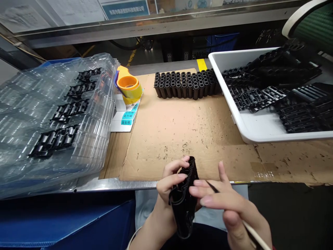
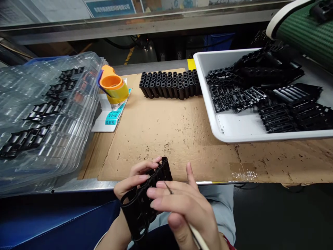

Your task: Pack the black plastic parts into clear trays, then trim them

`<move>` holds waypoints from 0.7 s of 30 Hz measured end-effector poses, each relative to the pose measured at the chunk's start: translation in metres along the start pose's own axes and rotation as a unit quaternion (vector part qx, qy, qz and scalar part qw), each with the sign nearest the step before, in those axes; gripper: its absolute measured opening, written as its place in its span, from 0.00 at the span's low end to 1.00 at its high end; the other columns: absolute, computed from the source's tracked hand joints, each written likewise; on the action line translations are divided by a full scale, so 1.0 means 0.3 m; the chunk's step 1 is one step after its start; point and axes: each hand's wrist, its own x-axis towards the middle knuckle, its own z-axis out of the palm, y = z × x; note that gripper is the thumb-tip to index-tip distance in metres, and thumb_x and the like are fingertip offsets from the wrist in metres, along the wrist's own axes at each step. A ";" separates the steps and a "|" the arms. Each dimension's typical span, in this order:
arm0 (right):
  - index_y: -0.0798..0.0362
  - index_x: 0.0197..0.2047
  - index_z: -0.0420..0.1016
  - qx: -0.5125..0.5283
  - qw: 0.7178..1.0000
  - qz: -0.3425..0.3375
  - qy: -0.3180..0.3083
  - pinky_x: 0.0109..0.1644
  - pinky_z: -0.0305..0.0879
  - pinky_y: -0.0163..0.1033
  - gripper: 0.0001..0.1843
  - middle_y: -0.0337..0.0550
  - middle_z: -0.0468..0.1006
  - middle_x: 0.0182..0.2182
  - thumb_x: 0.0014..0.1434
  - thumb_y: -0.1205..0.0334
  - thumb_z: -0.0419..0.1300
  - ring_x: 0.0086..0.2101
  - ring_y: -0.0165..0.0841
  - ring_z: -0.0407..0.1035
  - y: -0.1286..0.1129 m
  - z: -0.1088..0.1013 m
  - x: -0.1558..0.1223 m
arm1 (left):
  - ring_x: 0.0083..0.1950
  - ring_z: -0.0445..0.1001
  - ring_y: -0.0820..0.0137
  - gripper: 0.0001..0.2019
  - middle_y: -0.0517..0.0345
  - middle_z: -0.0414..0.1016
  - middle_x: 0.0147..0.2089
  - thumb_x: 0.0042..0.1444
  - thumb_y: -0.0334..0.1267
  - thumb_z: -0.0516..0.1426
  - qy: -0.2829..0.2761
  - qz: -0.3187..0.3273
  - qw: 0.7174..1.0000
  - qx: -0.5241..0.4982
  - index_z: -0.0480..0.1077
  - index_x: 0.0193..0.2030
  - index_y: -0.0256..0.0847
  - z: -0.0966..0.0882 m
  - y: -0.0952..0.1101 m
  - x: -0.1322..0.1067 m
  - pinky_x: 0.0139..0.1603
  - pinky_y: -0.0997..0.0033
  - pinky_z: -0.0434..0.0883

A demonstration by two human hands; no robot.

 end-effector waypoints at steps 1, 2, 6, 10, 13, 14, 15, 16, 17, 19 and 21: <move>0.41 0.54 0.78 -0.017 1.000 -0.013 -0.015 0.78 0.25 0.56 0.13 0.37 0.85 0.49 0.74 0.55 0.54 0.53 0.38 0.78 0.003 0.000 -0.004 | 0.63 0.76 0.63 0.18 0.52 0.73 0.56 0.62 0.39 0.64 0.005 -0.010 1.000 -0.010 0.67 0.57 0.47 0.004 0.000 -0.005 0.62 0.55 0.77; 0.42 0.52 0.78 -0.018 1.000 -0.013 -0.015 0.78 0.23 0.57 0.12 0.36 0.86 0.45 0.74 0.55 0.54 0.49 0.36 0.79 0.004 0.002 -0.006 | 0.63 0.75 0.63 0.19 0.52 0.72 0.56 0.62 0.38 0.64 0.015 -0.014 1.000 -0.015 0.66 0.58 0.47 0.009 -0.001 -0.009 0.63 0.54 0.76; 0.42 0.45 0.76 0.034 0.997 0.030 0.058 0.78 0.23 0.58 0.14 0.29 0.83 0.31 0.76 0.55 0.49 0.35 0.31 0.79 0.001 0.008 -0.011 | 0.62 0.76 0.63 0.22 0.53 0.72 0.57 0.59 0.39 0.67 0.037 0.004 0.999 -0.005 0.66 0.58 0.47 0.024 -0.015 -0.012 0.63 0.56 0.76; 0.42 0.50 0.75 -0.008 1.000 -0.002 0.009 0.78 0.31 0.55 0.10 0.34 0.85 0.48 0.74 0.57 0.53 0.53 0.36 0.76 0.002 0.003 -0.008 | 0.61 0.77 0.64 0.12 0.54 0.74 0.54 0.68 0.39 0.57 0.002 -0.012 1.000 -0.021 0.68 0.57 0.51 0.007 -0.027 -0.012 0.60 0.57 0.78; 0.43 0.47 0.76 0.009 1.000 0.009 0.024 0.78 0.35 0.55 0.11 0.33 0.86 0.33 0.74 0.57 0.52 0.38 0.33 0.79 -0.001 0.009 0.003 | 0.62 0.76 0.60 0.28 0.53 0.72 0.56 0.56 0.43 0.69 -0.025 -0.033 0.999 0.002 0.63 0.60 0.53 -0.026 -0.011 -0.019 0.62 0.53 0.76; 0.43 0.46 0.76 0.026 0.998 0.025 0.060 0.77 0.40 0.55 0.12 0.30 0.83 0.27 0.75 0.56 0.52 0.32 0.32 0.77 -0.002 0.013 0.008 | 0.62 0.75 0.58 0.36 0.51 0.72 0.57 0.50 0.43 0.72 -0.037 -0.064 0.997 0.031 0.61 0.62 0.53 -0.039 -0.003 -0.013 0.62 0.52 0.75; 0.43 0.44 0.76 0.042 0.993 0.045 0.100 0.76 0.46 0.53 0.13 0.29 0.79 0.23 0.75 0.54 0.51 0.28 0.31 0.75 -0.002 0.016 0.012 | 0.60 0.76 0.57 0.40 0.50 0.72 0.57 0.47 0.44 0.73 -0.058 -0.107 0.990 0.070 0.60 0.64 0.52 -0.052 0.006 -0.001 0.61 0.52 0.75; 0.42 0.43 0.76 0.057 0.986 0.066 0.139 0.73 0.51 0.50 0.13 0.28 0.77 0.21 0.75 0.52 0.51 0.28 0.30 0.73 -0.001 0.017 0.017 | 0.57 0.77 0.56 0.39 0.49 0.74 0.56 0.48 0.46 0.73 -0.084 -0.160 0.977 0.112 0.60 0.64 0.50 -0.065 0.011 0.021 0.57 0.53 0.77; 0.42 0.42 0.77 0.068 0.979 0.088 0.171 0.71 0.54 0.46 0.14 0.28 0.77 0.21 0.74 0.51 0.52 0.29 0.30 0.73 0.004 0.015 0.021 | 0.53 0.78 0.56 0.36 0.48 0.76 0.54 0.51 0.48 0.70 -0.110 -0.208 0.960 0.149 0.63 0.63 0.48 -0.076 0.013 0.053 0.53 0.54 0.78; 0.42 0.40 0.77 0.081 0.968 0.121 0.205 0.69 0.56 0.40 0.14 0.29 0.77 0.22 0.74 0.51 0.54 0.32 0.30 0.73 0.020 0.004 0.027 | 0.46 0.79 0.55 0.25 0.47 0.79 0.47 0.58 0.57 0.62 -0.150 -0.272 0.930 0.196 0.70 0.55 0.42 -0.086 -0.001 0.144 0.46 0.55 0.77; 0.43 0.39 0.78 0.086 0.962 0.134 0.223 0.67 0.58 0.38 0.14 0.30 0.78 0.22 0.73 0.51 0.54 0.32 0.30 0.73 0.043 -0.015 0.032 | 0.42 0.77 0.55 0.25 0.49 0.78 0.40 0.61 0.63 0.52 -0.175 -0.313 0.908 0.218 0.72 0.42 0.40 -0.074 -0.040 0.255 0.45 0.54 0.76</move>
